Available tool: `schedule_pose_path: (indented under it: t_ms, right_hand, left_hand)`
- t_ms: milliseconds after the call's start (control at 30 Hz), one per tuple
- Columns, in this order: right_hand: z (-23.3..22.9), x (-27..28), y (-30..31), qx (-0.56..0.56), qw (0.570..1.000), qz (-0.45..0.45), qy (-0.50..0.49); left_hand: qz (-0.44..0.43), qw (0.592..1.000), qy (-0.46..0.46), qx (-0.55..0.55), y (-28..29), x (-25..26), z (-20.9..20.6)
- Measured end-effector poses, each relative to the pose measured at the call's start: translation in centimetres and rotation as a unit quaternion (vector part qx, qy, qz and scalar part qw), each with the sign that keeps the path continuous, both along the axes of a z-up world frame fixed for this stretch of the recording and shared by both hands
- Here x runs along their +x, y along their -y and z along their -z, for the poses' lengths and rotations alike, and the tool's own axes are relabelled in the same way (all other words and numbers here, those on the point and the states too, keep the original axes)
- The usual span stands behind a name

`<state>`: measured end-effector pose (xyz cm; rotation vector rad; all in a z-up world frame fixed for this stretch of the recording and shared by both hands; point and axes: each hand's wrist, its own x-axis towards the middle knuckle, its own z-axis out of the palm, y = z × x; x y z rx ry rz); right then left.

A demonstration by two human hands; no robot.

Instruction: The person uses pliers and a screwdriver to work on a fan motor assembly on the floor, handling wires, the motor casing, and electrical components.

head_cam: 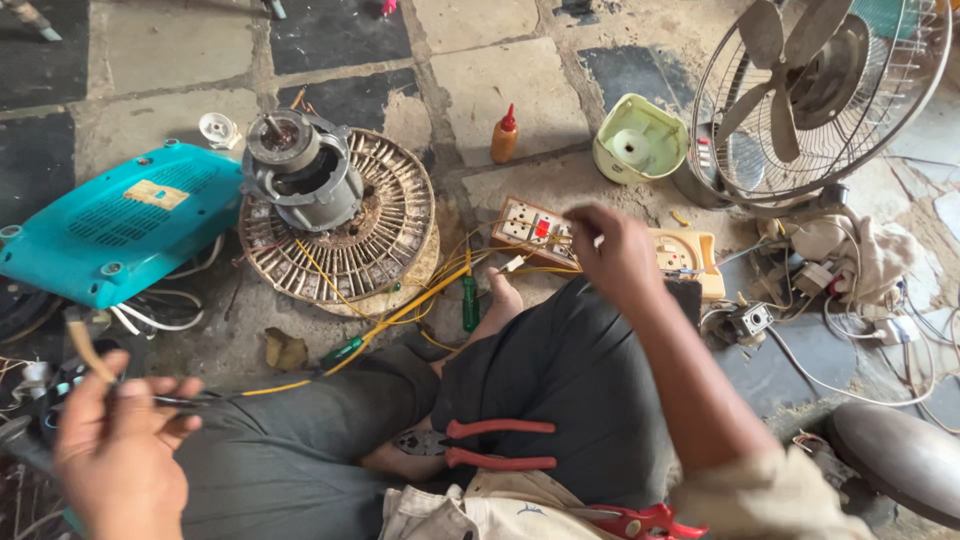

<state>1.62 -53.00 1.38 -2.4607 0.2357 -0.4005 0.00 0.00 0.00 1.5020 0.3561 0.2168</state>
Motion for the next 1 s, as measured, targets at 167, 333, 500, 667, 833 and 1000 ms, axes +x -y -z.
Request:
schedule_pose_path:
  t_ms: [167, 333, 500, 667, 833, 1000]
  right_hand:
    - [1.7, 5.3, -0.9, -0.131, 0.953, -0.081, -0.260]
    - [10.4, 8.7, -0.2, -0.119, 0.902, -0.286, -0.302]
    - [12.9, 10.1, -0.9, -0.002, 0.834, -0.278, -0.477]
    - [8.5, 8.5, -1.9, -0.097, 0.919, -0.325, -0.203]
    - [3.6, 7.5, -2.0, -0.093, 0.985, -0.110, -0.094]
    - [4.5, 6.4, 5.1, -0.127, 0.989, 0.074, 0.021]
  left_hand:
    - [0.009, 0.983, 0.063, -0.173, -2.8, 1.8, 2.4]
    - [0.032, 0.977, 0.062, -0.201, -3.7, 2.0, 4.1]
    - [0.031, 0.965, 0.061, -0.254, -2.8, 2.6, 3.1]
    - [0.025, 0.951, 0.103, -0.291, -2.0, 1.9, 1.0]
    - [0.026, 0.947, 0.119, -0.297, -1.1, -0.3, -0.3]
    - [-0.014, 0.951, 0.087, -0.298, -0.8, -0.3, 0.7]
